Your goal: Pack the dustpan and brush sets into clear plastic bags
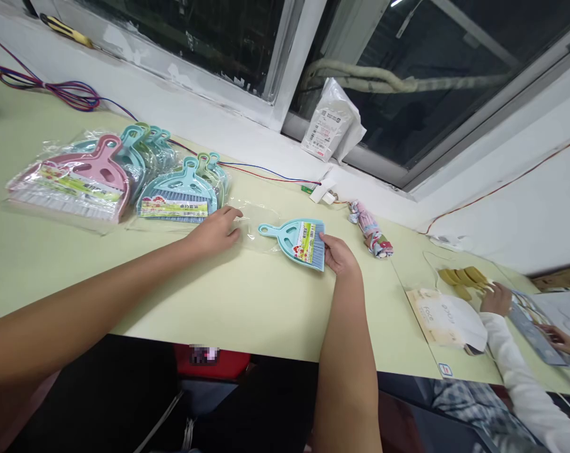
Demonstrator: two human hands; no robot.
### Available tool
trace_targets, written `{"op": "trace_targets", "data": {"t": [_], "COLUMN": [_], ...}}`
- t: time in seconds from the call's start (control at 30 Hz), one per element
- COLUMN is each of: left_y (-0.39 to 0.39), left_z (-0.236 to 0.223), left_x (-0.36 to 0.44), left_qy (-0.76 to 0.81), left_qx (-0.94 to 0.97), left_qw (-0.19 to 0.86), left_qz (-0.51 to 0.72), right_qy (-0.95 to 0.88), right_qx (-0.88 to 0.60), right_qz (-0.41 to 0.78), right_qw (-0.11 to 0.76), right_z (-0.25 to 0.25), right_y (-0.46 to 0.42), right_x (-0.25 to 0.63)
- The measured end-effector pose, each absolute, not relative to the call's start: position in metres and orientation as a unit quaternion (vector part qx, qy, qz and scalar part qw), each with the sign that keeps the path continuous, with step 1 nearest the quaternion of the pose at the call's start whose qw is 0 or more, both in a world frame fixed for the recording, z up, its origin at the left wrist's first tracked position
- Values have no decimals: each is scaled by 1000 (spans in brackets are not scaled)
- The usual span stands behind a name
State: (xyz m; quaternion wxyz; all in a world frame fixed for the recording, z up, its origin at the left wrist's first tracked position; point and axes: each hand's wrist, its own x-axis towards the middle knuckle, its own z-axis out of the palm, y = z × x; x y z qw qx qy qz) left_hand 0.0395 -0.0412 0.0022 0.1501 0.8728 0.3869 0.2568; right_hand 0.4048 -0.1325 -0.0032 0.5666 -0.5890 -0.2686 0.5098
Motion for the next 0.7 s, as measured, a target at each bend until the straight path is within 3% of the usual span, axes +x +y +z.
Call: {"op": "trace_targets", "data": {"t": [0.3,0.57,0.7], "left_y": [-26,-18,-22], "left_z": [-6,-3,4], "left_x": [41,37,34], "left_qy": [379,413,434], "left_qx": [815,768,783], "left_qw": [252,320,283], "left_qz": [358,369,344], "right_qy": [-274,-268,-268], "right_qx": [-580,-600,-602], "right_qz": [525,497,491], "right_qw": [559,566,570], "right_z": [-2,-1,0], "right_y": [-130,-137,-139], "right_x": [397,415,420]}}
